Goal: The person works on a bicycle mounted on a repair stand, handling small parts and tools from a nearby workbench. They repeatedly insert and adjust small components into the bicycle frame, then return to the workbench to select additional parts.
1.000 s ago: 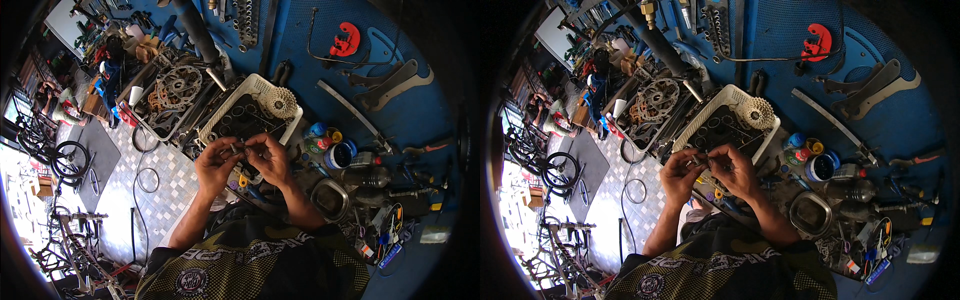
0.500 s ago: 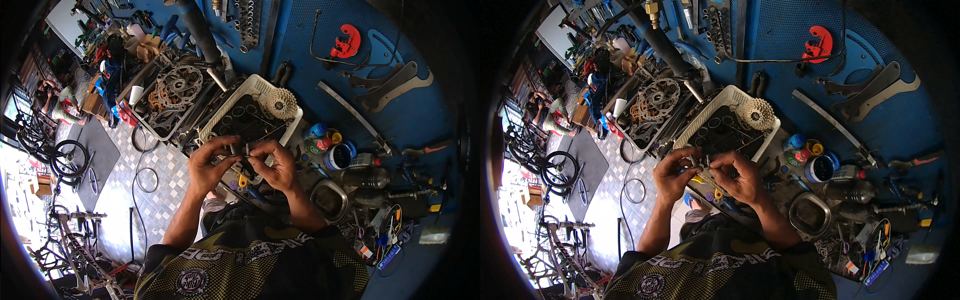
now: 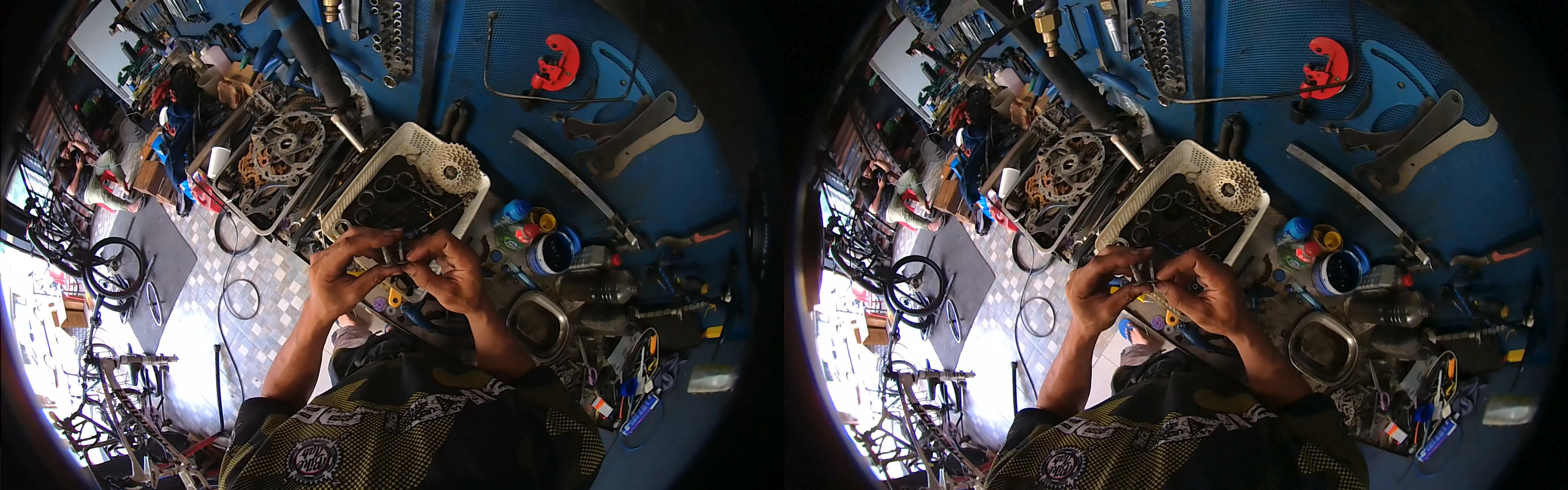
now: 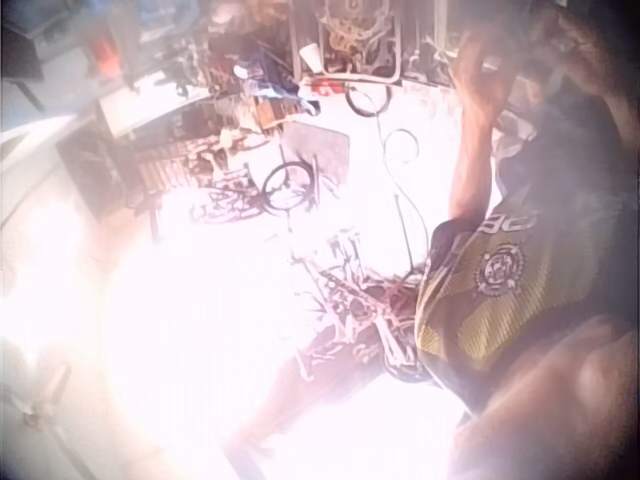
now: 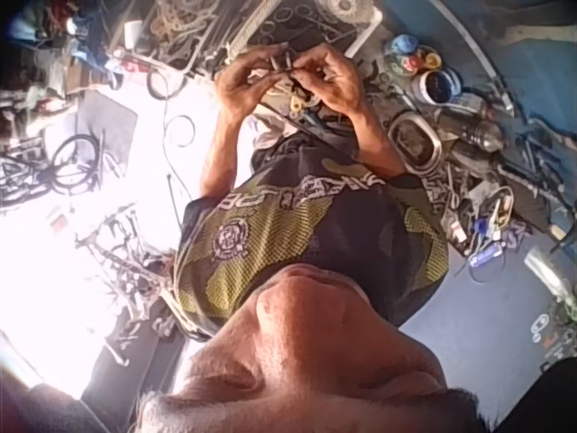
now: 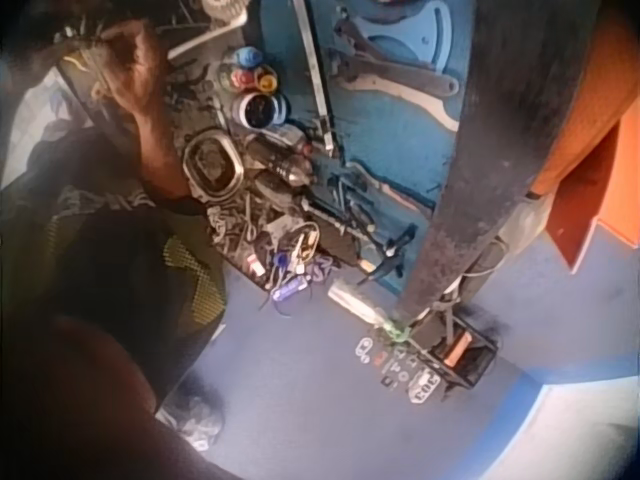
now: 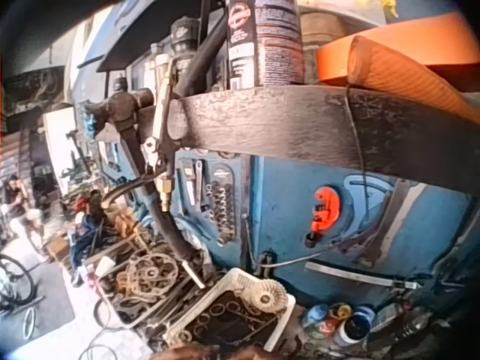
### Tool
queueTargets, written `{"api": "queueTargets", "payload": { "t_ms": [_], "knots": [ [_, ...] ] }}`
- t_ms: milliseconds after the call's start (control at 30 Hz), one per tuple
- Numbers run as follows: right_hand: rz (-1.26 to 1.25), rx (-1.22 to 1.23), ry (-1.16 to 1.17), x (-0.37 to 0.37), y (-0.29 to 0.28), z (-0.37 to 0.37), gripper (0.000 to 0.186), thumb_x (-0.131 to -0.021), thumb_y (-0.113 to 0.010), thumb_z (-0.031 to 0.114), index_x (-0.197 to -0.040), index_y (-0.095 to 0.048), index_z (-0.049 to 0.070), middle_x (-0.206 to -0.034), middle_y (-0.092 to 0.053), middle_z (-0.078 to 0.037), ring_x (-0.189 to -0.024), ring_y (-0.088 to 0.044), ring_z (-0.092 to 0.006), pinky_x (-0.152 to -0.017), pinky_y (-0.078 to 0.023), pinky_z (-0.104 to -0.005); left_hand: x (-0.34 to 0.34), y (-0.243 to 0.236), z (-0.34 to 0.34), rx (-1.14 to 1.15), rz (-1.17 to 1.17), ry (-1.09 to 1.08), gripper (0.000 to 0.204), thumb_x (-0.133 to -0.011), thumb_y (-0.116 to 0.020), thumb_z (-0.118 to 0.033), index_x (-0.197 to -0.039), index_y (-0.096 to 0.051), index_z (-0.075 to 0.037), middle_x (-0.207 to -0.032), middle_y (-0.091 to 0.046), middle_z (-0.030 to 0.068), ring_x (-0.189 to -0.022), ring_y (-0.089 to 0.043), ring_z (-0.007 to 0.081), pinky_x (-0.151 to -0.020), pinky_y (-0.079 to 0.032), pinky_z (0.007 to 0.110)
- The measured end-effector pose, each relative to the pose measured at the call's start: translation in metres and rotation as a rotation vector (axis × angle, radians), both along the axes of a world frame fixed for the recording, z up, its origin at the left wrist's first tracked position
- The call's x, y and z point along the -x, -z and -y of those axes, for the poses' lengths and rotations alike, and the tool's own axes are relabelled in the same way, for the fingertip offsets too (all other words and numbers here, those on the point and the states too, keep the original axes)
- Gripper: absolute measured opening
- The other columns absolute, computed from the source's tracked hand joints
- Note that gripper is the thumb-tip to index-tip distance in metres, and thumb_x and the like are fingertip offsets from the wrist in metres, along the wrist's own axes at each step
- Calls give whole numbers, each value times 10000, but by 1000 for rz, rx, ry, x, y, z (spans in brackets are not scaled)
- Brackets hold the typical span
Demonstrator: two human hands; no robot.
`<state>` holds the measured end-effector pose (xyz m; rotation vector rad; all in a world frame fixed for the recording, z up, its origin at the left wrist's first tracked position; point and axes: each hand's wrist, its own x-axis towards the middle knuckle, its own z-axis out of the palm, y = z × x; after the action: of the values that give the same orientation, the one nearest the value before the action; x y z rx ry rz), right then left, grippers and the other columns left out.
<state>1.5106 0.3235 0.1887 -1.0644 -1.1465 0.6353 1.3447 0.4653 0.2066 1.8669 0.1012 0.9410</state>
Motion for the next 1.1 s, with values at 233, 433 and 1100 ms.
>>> {"api": "queueTargets", "payload": {
  "t_ms": [233, 433, 1100],
  "knots": [
    [-64, -3, -5, -2, 0, 5, 171, -969, -743, 18, -1114, -653, 29, -998, -694, -19, -872, -653, -73, -774, -545, -264, -8, -9, 1, -164, 25, -28, 385, -812, -886, -16, -1131, -685, 62, -1186, -758, 243, -1088, -743, 315, -858, -611, 375],
    [-66, -7, 4, -3, -2, 13, 227, -965, -751, 32, -1170, -654, 27, -1029, -685, -24, -889, -641, -60, -742, -532, -252, -13, -8, 6, -165, 35, -28, 389, -799, -892, -1, -1119, -681, 64, -1155, -764, 250, -1061, -751, 324, -871, -608, 388],
    [759, 1667, 679, -167, 69, 192, 1073, -781, -798, 643, -1638, -369, 160, -1270, -734, -194, -1147, -722, -364, -945, -583, -474, -19, -4, 0, -105, 101, -54, 491, -704, -917, 27, -1148, -713, 64, -1099, -778, 208, -1012, -712, 272, -864, -585, 345]
  ]
}}
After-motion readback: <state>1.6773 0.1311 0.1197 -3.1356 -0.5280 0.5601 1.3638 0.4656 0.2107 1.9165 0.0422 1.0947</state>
